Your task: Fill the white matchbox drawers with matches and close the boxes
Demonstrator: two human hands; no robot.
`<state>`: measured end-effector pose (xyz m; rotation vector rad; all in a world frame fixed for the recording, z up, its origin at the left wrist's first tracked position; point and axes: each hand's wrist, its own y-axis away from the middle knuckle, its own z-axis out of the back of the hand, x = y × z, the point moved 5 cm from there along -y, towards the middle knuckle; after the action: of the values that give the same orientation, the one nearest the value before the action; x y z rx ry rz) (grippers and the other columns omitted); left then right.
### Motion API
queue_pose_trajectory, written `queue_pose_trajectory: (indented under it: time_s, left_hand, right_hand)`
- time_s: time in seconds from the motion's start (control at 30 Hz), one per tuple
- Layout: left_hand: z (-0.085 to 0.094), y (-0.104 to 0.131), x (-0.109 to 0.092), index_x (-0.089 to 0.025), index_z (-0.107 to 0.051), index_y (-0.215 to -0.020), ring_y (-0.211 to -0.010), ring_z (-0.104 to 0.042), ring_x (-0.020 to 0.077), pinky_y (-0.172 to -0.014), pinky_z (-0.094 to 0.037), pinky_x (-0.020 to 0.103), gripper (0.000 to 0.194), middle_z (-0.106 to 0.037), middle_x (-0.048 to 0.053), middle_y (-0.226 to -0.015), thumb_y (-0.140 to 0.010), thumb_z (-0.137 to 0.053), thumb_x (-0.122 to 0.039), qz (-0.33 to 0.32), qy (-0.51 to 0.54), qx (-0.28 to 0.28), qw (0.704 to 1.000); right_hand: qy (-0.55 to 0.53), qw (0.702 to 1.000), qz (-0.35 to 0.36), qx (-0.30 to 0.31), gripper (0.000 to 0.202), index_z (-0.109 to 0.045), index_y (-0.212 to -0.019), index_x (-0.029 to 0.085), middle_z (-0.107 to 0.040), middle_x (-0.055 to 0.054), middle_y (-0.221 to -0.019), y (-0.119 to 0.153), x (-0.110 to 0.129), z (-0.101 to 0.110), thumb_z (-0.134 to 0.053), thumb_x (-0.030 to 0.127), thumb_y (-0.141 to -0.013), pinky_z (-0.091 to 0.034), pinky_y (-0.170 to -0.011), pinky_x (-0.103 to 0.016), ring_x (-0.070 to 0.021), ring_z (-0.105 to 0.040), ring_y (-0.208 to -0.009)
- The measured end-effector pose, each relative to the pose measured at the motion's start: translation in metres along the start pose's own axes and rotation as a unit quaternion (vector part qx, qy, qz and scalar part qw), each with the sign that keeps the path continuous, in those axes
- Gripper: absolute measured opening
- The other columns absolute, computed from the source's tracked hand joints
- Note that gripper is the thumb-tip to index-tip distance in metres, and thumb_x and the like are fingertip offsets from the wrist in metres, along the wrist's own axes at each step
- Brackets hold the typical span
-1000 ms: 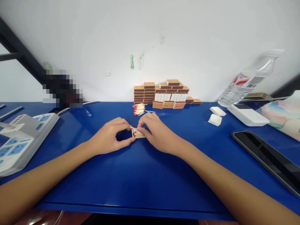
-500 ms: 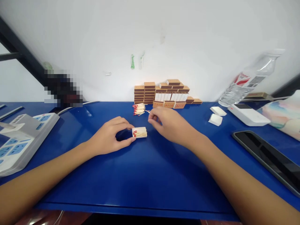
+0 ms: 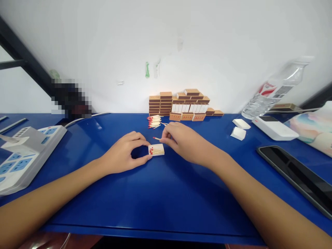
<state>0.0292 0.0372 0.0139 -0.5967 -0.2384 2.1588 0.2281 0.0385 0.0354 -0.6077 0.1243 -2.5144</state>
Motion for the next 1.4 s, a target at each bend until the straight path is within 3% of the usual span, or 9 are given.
queue_pose_trajectory:
  time_s: [0.2,0.47,0.67,0.83,0.9,0.97,1.1,1.3,1.4]
  left_hand:
    - [0.002,0.000,0.000,-0.019,-0.075,-0.109,-0.095,-0.063,0.0237,-0.091,-0.053,0.042,0.024,-0.070,0.007,-0.104,-0.093,-0.073,-0.037,-0.005,-0.004,0.004,1.000]
    - [0.001,0.000,0.000,-0.020,-0.074,-0.110,-0.098,-0.064,0.0240,-0.093,-0.054,0.042,0.024,-0.070,0.007,-0.106,-0.093,-0.073,-0.036,-0.010,-0.003,0.006,1.000]
    - [0.004,0.000,-0.002,-0.017,-0.074,-0.109,-0.095,-0.064,0.0233,-0.089,-0.054,0.041,0.023,-0.071,0.007,-0.103,-0.092,-0.073,-0.034,-0.028,0.010,-0.006,1.000]
    - [0.010,0.001,-0.006,-0.019,-0.072,-0.113,-0.093,-0.064,0.0220,-0.088,-0.054,0.041,0.025,-0.071,0.007,-0.104,-0.093,-0.072,-0.034,-0.021,0.025,-0.073,0.997]
    - [0.007,0.001,-0.006,-0.019,-0.073,-0.111,-0.092,-0.064,0.0216,-0.087,-0.054,0.040,0.023,-0.071,0.007,-0.102,-0.093,-0.073,-0.034,-0.015,0.036,-0.062,0.997]
    - [0.004,0.001,-0.007,-0.020,-0.074,-0.110,-0.093,-0.065,0.0215,-0.088,-0.055,0.041,0.023,-0.071,0.007,-0.103,-0.092,-0.074,-0.035,-0.019,0.040,-0.040,0.998]
    - [0.008,0.001,-0.005,-0.020,-0.074,-0.110,-0.093,-0.066,0.0218,-0.088,-0.055,0.042,0.023,-0.072,0.007,-0.103,-0.093,-0.073,-0.036,-0.005,0.039,-0.080,0.996]
    - [0.012,0.003,-0.002,-0.019,-0.072,-0.117,-0.098,-0.066,0.0232,-0.091,-0.055,0.043,0.028,-0.072,0.008,-0.108,-0.093,-0.072,-0.034,-0.027,0.011,-0.124,0.992]
    - [0.009,0.002,-0.001,-0.018,-0.073,-0.114,-0.095,-0.065,0.0234,-0.089,-0.054,0.043,0.026,-0.072,0.008,-0.106,-0.092,-0.073,-0.033,-0.021,-0.010,-0.096,0.995]
  right_hand:
    - [0.004,0.998,0.053,0.020,0.018,-0.066,-0.090,0.021,-0.066,-0.008,-0.098,0.004,0.013,-0.019,-0.055,0.027,-0.103,-0.047,-0.080,-0.036,-0.0225,-0.061,-0.091]
    - [-0.026,0.998,0.023,0.051,0.011,-0.068,-0.090,0.021,-0.065,-0.004,-0.092,0.002,0.009,-0.013,-0.061,0.021,-0.098,-0.045,-0.072,-0.031,-0.0170,-0.059,-0.080]
    - [-0.026,0.999,0.021,0.016,0.012,-0.067,-0.086,0.021,-0.065,-0.002,-0.083,0.001,0.010,-0.014,-0.061,0.022,-0.097,-0.042,-0.072,-0.030,-0.0156,-0.057,-0.075]
    - [-0.019,0.996,-0.024,-0.084,0.014,-0.068,-0.088,0.021,-0.065,-0.001,-0.076,-0.007,-0.015,-0.003,-0.062,0.031,-0.096,-0.039,-0.064,-0.030,-0.0159,-0.056,-0.068]
    - [0.012,0.992,-0.045,-0.113,0.015,-0.068,-0.090,0.020,-0.067,-0.003,-0.079,-0.011,-0.035,-0.001,-0.061,0.032,-0.095,-0.040,-0.065,-0.031,-0.0172,-0.057,-0.070]
    - [0.033,0.991,-0.058,-0.120,0.015,-0.069,-0.091,0.019,-0.068,-0.005,-0.084,-0.015,-0.054,-0.003,-0.062,0.033,-0.093,-0.042,-0.066,-0.032,-0.0182,-0.059,-0.072]
    - [0.022,0.991,-0.093,-0.092,0.020,-0.071,-0.089,0.019,-0.070,-0.007,-0.088,-0.020,-0.081,-0.009,-0.062,0.037,-0.092,-0.044,-0.066,-0.032,-0.0193,-0.060,-0.073]
    - [0.044,0.991,-0.111,-0.058,0.018,-0.066,-0.084,0.019,-0.069,-0.008,-0.087,-0.020,-0.080,-0.012,-0.058,0.032,-0.094,-0.044,-0.066,-0.033,-0.0198,-0.061,-0.073]
    - [0.040,0.992,-0.099,-0.068,0.020,-0.064,-0.085,0.019,-0.068,-0.009,-0.088,-0.018,-0.072,-0.008,-0.056,0.033,-0.097,-0.044,-0.068,-0.033,-0.0203,-0.061,-0.075]
